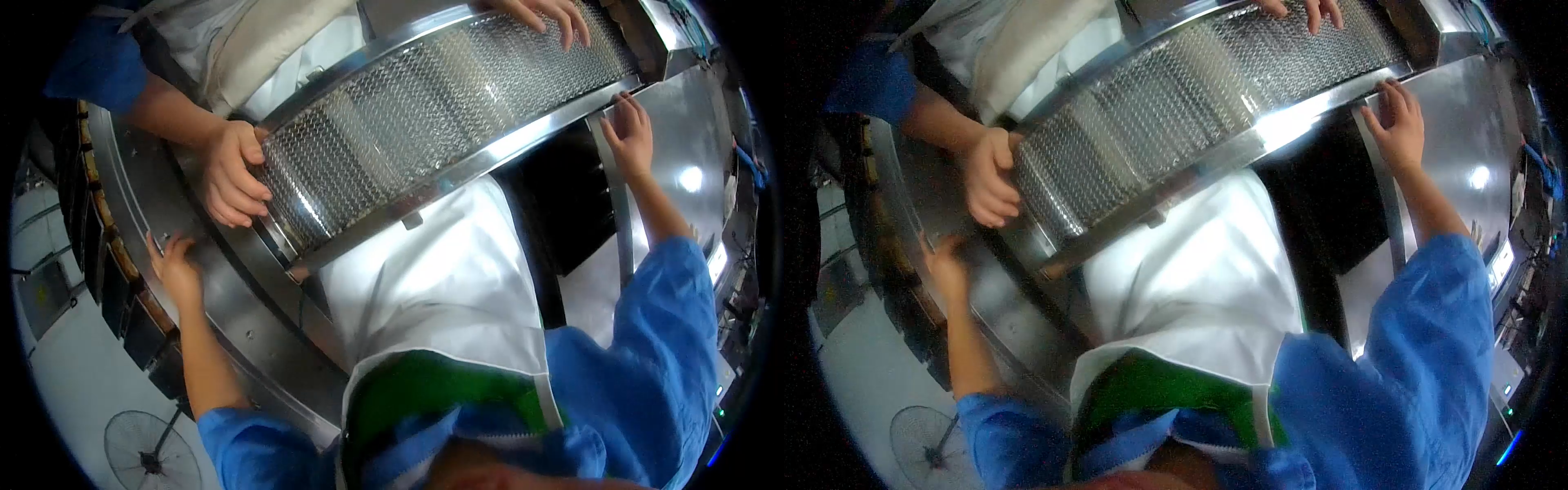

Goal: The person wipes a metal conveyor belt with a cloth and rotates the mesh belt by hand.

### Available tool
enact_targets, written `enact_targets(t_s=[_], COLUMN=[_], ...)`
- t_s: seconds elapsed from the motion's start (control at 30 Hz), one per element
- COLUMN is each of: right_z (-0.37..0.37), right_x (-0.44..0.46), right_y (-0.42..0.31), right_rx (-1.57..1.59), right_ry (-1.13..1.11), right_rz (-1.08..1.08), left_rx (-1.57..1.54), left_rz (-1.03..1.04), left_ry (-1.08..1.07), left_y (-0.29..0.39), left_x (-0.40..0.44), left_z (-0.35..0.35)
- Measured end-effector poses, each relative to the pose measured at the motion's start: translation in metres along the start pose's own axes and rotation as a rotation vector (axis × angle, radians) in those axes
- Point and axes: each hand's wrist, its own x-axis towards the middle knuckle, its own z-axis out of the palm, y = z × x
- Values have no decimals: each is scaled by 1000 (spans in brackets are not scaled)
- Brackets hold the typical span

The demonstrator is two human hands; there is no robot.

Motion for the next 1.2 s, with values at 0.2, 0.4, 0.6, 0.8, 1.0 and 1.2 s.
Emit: enact_targets(t_s=[0.2, 0.4, 0.6, 0.8, 1.0, 1.2], right_z=[-2, -1, -2, -2, -1, 0], right_x=[-1, -2, -1, -1, 0, -1], right_y=[2, -1, 1, 0, 1, 4], right_rx=[7, 24, 23, 2, 4, -14], right_ry=[8, -3, 4, -8, -22, -11], right_rz=[-45, -27, -48, -21, -33, -57], left_rx=[12, -11, 26, 36, 30, 58], left_rz=[14, 61, 36, 35, 55, 34], left_ry=[53, 80, 49, 34, 47, -25], left_y=[-1, -9, -2, -11, -14, -11], left_x=[-2, -5, -1, -3, -4, -2], left_z=[4, 5, -1, 4, 10, 7])
